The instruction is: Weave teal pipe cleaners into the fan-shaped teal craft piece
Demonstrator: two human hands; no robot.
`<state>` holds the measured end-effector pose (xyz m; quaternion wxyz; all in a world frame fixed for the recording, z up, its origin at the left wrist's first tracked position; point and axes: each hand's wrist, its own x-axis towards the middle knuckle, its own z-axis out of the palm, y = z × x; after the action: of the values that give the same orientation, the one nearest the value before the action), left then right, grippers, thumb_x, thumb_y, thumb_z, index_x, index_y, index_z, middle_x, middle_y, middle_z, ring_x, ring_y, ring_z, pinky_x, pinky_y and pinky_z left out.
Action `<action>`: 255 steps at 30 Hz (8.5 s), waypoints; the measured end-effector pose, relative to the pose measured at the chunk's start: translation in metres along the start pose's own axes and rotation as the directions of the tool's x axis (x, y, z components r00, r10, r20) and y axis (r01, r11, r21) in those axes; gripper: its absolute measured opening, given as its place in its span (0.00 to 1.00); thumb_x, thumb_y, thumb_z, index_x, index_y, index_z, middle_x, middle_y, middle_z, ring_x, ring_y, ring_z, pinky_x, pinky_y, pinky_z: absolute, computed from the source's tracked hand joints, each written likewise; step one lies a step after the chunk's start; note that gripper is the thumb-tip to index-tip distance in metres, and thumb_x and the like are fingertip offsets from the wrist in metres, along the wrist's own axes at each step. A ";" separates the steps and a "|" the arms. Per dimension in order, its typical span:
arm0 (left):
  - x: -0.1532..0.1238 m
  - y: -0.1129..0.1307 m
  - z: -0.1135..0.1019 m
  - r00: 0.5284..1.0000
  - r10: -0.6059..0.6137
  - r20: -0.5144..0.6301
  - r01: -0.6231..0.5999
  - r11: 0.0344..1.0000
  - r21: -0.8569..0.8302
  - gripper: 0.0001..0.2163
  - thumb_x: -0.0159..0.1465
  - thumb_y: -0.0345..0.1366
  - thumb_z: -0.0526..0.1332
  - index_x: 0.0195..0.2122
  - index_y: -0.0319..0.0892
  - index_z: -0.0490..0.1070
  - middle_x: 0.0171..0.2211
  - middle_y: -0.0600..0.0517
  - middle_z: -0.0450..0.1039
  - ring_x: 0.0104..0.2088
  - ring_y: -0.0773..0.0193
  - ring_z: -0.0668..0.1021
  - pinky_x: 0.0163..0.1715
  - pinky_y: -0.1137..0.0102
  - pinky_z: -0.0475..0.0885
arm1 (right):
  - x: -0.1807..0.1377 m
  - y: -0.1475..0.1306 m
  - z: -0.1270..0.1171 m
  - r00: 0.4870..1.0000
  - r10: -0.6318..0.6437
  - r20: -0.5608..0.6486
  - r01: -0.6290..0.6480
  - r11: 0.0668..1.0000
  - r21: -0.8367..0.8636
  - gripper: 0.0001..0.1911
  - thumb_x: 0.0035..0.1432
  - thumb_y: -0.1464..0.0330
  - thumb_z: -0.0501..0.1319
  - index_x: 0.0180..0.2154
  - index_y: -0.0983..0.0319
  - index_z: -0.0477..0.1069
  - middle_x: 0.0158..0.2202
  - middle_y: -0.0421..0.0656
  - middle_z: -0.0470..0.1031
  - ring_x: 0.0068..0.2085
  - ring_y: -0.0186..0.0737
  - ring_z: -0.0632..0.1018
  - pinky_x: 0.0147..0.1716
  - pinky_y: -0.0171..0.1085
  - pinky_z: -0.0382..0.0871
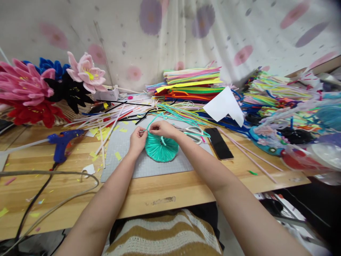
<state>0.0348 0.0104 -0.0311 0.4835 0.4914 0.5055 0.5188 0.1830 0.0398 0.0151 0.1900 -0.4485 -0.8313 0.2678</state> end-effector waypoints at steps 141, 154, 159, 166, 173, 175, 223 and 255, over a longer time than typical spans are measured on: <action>0.008 0.008 -0.016 0.998 -0.050 0.035 0.041 0.974 0.222 0.11 0.45 0.41 0.65 0.21 0.39 0.67 0.17 0.55 0.67 0.19 0.70 0.69 0.22 0.74 0.64 | -0.009 -0.016 0.001 0.995 0.066 -0.077 -0.042 0.961 0.274 0.04 0.45 0.73 0.58 0.28 0.65 0.65 0.23 0.35 0.64 0.25 0.27 0.65 0.26 0.29 0.58; 0.001 0.029 -0.020 0.923 -0.316 0.217 0.357 0.916 -0.184 0.12 0.43 0.39 0.67 0.25 0.37 0.71 0.21 0.53 0.72 0.20 0.71 0.72 0.20 0.77 0.64 | 0.000 -0.010 0.007 0.982 0.171 -0.084 -0.152 0.969 0.197 0.09 0.50 0.65 0.57 0.27 0.66 0.68 0.22 0.36 0.66 0.25 0.28 0.65 0.25 0.29 0.55; 0.003 0.027 -0.026 0.890 -0.338 0.304 0.412 0.884 -0.222 0.11 0.45 0.36 0.68 0.29 0.38 0.73 0.24 0.52 0.74 0.22 0.71 0.73 0.23 0.77 0.66 | 0.001 -0.009 0.008 0.979 0.204 -0.017 -0.176 0.882 0.436 0.07 0.49 0.67 0.57 0.26 0.65 0.64 0.21 0.35 0.64 0.23 0.28 0.65 0.23 0.28 0.57; 0.003 0.028 -0.024 0.862 -0.364 0.353 0.458 0.857 -0.235 0.10 0.47 0.34 0.67 0.31 0.37 0.75 0.26 0.50 0.76 0.24 0.69 0.75 0.25 0.76 0.69 | -0.002 -0.014 0.004 0.984 0.174 0.037 -0.163 0.800 0.577 0.06 0.48 0.69 0.58 0.27 0.64 0.61 0.19 0.33 0.63 0.21 0.27 0.64 0.21 0.28 0.57; 0.006 0.028 -0.028 0.824 -0.381 0.419 0.510 0.822 -0.255 0.10 0.49 0.32 0.65 0.34 0.38 0.75 0.28 0.48 0.77 0.24 0.68 0.76 0.25 0.75 0.70 | -0.004 -0.016 0.003 0.991 0.124 0.050 -0.129 0.801 0.584 0.06 0.52 0.67 0.56 0.29 0.63 0.60 0.19 0.34 0.65 0.21 0.27 0.66 0.18 0.27 0.57; 0.007 0.028 -0.029 0.821 -0.380 0.427 0.510 0.824 -0.247 0.10 0.50 0.32 0.65 0.35 0.38 0.75 0.29 0.48 0.77 0.24 0.69 0.76 0.25 0.76 0.70 | -0.004 -0.015 0.003 0.990 0.133 0.050 -0.138 0.813 0.565 0.07 0.53 0.67 0.55 0.29 0.63 0.60 0.20 0.35 0.66 0.21 0.26 0.66 0.18 0.27 0.57; 0.005 0.030 -0.015 0.958 -0.098 0.269 0.062 0.988 0.140 0.14 0.44 0.43 0.66 0.26 0.37 0.72 0.21 0.53 0.70 0.19 0.71 0.67 0.20 0.75 0.60 | -0.002 -0.023 -0.008 0.977 0.199 0.071 -0.211 0.935 0.286 0.02 0.48 0.73 0.55 0.27 0.66 0.65 0.19 0.38 0.70 0.22 0.30 0.69 0.23 0.30 0.60; 0.009 0.020 -0.008 0.975 -0.212 -0.063 0.186 0.940 -0.285 0.16 0.33 0.41 0.71 0.20 0.37 0.70 0.17 0.55 0.69 0.19 0.70 0.68 0.22 0.73 0.62 | -0.019 0.002 -0.014 0.982 0.176 -0.071 -0.176 0.984 0.009 0.10 0.54 0.69 0.55 0.36 0.65 0.72 0.26 0.40 0.73 0.28 0.29 0.70 0.27 0.28 0.57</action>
<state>0.0259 0.0190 -0.0112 0.5736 0.3404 0.4968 0.5552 0.2015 0.0285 0.0234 0.1958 -0.5295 -0.7806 0.2684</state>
